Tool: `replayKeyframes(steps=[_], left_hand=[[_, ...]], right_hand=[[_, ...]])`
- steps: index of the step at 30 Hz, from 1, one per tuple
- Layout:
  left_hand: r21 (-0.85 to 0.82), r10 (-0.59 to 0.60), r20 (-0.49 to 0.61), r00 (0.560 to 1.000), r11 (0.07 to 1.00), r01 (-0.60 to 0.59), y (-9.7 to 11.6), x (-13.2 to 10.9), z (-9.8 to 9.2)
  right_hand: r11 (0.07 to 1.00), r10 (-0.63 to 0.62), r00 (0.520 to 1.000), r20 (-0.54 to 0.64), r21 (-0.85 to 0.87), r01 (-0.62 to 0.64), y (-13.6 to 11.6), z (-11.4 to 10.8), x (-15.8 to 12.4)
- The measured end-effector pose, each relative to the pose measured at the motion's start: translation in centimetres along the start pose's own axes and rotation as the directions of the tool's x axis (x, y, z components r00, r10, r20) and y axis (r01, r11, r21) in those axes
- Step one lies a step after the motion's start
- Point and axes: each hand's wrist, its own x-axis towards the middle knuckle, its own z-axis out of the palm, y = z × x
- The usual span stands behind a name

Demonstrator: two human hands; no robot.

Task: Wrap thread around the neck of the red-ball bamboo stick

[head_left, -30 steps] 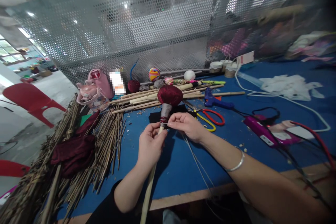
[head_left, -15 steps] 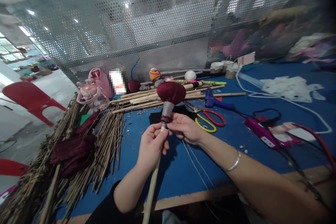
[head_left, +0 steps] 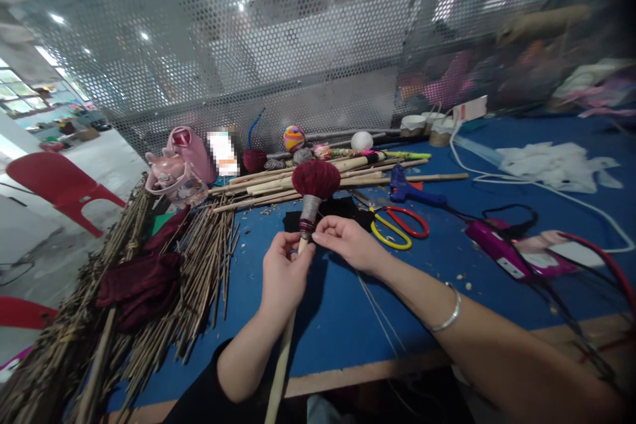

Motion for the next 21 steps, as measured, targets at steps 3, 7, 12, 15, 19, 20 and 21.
replayKeyframes(steps=[3, 7, 12, 15, 19, 20, 21], left_hand=[[0.024, -0.002, -0.001, 1.000, 1.000, 0.002, -0.2, 0.3, -0.3], [0.021, 0.008, -0.003, 1.000, 1.000, -0.008, -0.1, 0.3, -0.3], [0.018, -0.021, -0.003, 1.000, 1.000, 0.021, 0.5, 0.0, -0.2], [-0.006, -0.039, -0.007, 0.999, 0.999, 0.039, 0.7, 0.0, -0.1], [-0.116, -0.055, 0.035, 0.998, 0.991, 0.059, 0.8, -0.3, 0.0], [-0.147, -0.058, 0.061, 0.996, 0.987, 0.067, 0.9, -0.3, 0.0], [-0.178, -0.059, 0.091, 0.994, 0.981, 0.074, 1.0, -0.4, 0.0]], right_hand=[[1.000, -0.025, 0.999, 0.047, -0.012, 0.025, -0.2, -0.1, -0.3], [1.000, -0.026, 0.998, 0.057, 0.014, 0.025, -0.2, 0.0, -0.4], [0.999, 0.012, 1.000, -0.013, 0.030, -0.011, -0.5, -0.2, -0.3], [0.998, 0.031, 1.000, 0.000, 0.058, -0.031, -0.6, -0.2, -0.2], [0.987, 0.064, 0.998, 0.028, 0.149, -0.067, -0.4, -0.2, 0.0], [0.982, 0.063, 0.997, 0.044, 0.176, -0.069, -0.3, -0.2, 0.1], [0.977, 0.061, 0.996, 0.071, 0.202, -0.074, -0.3, -0.3, 0.1]])
